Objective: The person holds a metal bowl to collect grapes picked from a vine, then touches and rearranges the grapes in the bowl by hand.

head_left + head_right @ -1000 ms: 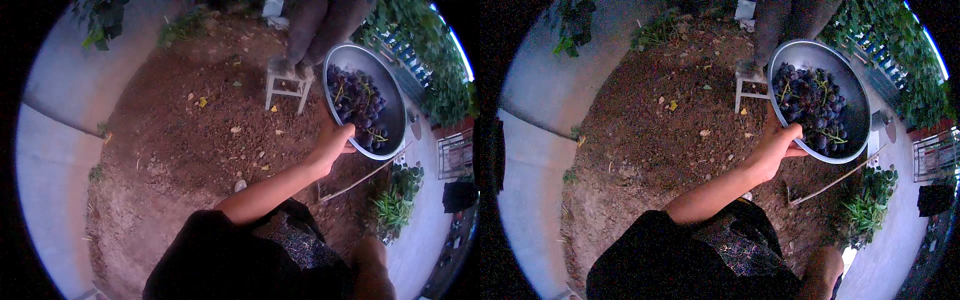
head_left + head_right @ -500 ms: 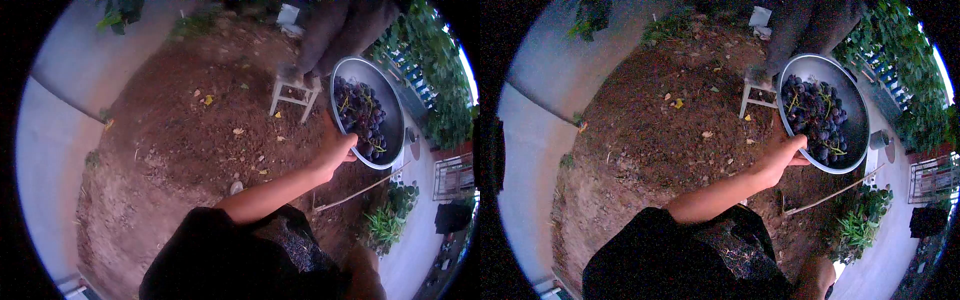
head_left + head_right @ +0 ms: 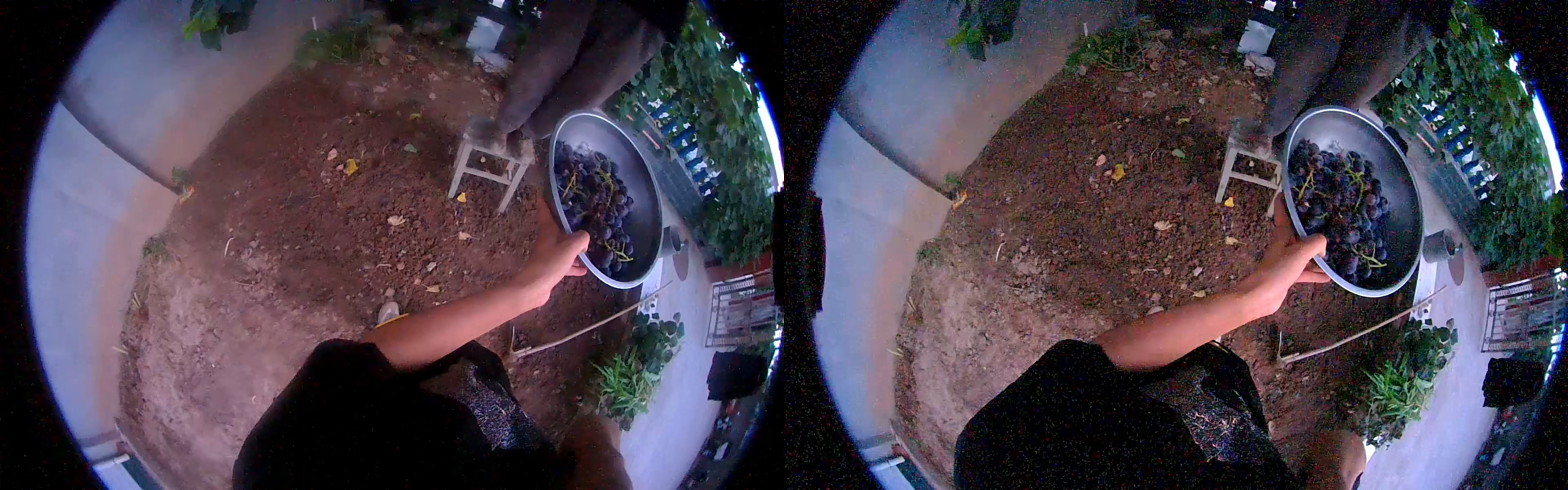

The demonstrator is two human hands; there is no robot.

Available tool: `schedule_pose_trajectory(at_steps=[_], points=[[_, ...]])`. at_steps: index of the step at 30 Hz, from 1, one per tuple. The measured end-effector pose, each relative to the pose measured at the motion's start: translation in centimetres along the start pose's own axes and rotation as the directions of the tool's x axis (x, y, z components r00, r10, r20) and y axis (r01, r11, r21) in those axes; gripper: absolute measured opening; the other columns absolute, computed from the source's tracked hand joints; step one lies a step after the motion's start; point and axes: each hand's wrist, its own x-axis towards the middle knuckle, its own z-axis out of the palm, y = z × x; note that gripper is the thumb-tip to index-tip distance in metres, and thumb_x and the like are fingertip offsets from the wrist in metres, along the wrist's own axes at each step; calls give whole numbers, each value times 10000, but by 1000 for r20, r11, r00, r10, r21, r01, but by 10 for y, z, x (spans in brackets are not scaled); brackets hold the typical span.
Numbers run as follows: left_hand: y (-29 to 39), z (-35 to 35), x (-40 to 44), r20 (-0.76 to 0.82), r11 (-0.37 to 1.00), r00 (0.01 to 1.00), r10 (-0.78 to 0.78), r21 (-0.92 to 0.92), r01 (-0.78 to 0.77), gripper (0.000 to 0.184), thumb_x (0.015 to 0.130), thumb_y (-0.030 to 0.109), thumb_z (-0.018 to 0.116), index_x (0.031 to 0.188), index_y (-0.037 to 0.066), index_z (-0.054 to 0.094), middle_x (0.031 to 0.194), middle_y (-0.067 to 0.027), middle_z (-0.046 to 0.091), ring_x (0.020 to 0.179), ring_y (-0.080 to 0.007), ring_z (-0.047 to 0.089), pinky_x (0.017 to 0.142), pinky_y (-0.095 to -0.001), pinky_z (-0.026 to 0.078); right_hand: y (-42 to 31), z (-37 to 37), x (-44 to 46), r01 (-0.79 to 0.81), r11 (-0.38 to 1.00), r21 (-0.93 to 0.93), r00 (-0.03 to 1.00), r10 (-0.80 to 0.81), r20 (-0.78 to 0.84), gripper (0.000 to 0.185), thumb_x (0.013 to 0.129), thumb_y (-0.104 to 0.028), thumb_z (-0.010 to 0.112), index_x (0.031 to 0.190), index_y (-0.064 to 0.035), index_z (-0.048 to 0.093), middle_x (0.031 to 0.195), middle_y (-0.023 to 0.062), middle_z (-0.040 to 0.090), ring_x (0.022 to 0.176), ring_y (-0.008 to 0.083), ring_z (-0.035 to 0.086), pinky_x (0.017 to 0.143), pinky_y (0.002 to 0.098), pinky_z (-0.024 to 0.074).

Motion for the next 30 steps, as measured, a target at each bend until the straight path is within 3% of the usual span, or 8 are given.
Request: schedule_pose_trajectory(at_steps=[12,27,30], points=[[14,4,-8,29,999,999,31,15,-31,798,645,91,508,1254,269,23,1046,-106,396,780,-213,537,605,-379,524,8,-9,-11,-35,996,-83,997,40,70,374,842,-246,319,1126,-17,402,1071,156,483,1015,256,467,862,387,374],[6,5,-6,18,999,999,28,31,-29,808,675,113,504,1262,285,-23,1024,-92,399,849,-209,510,629,-394,522,15,-13,-14,-14,986,-166,992,34,122,364,838,-240,323,1113,-21,417,1043,148,504,996,256,480,850,383,384],[4,4,-5,43,999,999,-3,39,2,839,677,136,479,1259,249,-115,1147,-124,332,946,-236,467,697,-459,456,17,-12,-12,-10,982,-187,990,36,135,362,837,-239,324,1110,-22,420,1036,147,509,992,256,483,848,382,387]])
